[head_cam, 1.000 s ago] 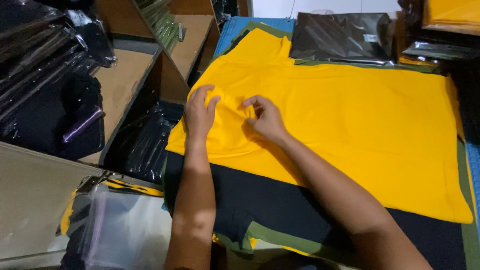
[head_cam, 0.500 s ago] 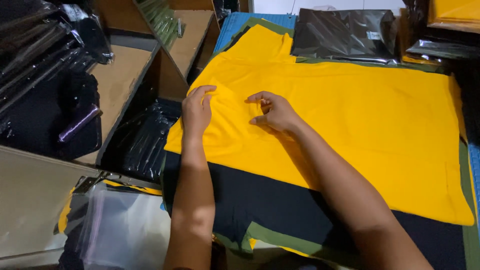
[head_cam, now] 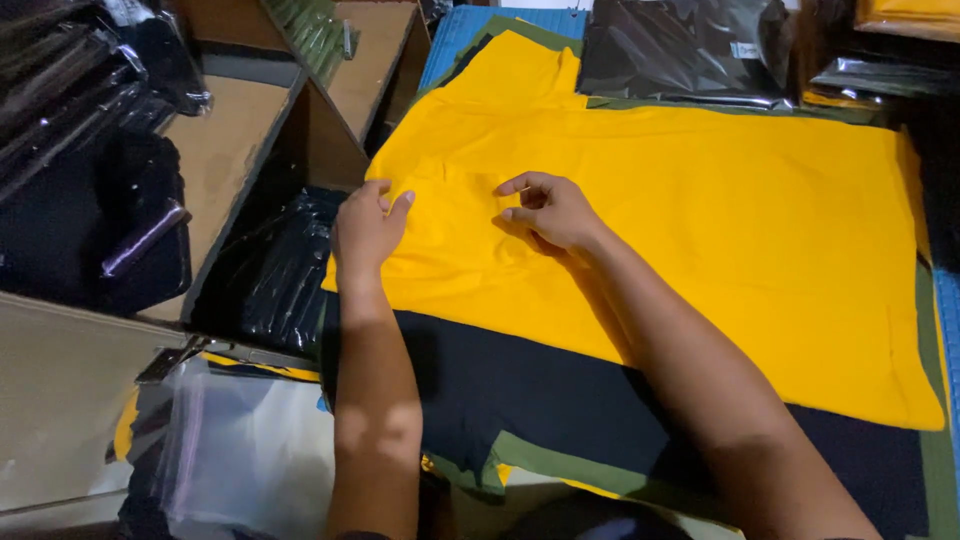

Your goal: Folding a yellow shirt and using a black plastic bag as a size guide for packaging.

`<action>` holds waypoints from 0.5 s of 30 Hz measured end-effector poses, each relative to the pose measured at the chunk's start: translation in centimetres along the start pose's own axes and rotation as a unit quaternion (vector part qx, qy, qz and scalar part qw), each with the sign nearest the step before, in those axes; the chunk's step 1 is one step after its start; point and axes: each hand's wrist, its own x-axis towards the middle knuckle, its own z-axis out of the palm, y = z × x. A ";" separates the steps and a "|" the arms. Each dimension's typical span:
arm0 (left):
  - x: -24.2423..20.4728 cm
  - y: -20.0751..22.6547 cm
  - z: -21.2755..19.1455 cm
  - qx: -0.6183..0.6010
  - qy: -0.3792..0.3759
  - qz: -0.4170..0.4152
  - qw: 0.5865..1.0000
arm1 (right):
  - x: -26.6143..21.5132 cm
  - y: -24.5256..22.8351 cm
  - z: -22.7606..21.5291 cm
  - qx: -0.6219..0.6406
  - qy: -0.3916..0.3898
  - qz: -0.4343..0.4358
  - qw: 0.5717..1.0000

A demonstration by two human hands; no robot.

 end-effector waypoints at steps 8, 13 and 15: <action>-1.1 -0.9 -1.9 -0.014 -0.091 -0.082 0.992 | 8.5 -0.1 1.1 -0.339 -0.128 -0.131 0.923; -1.9 -0.5 -3.6 -0.024 -0.107 -0.123 0.986 | 11.8 -1.3 4.0 -0.341 -0.200 -0.161 0.904; -1.7 -1.5 -3.4 -0.028 -0.117 -0.136 0.983 | 13.2 -0.3 4.8 -0.327 -0.225 -0.169 0.902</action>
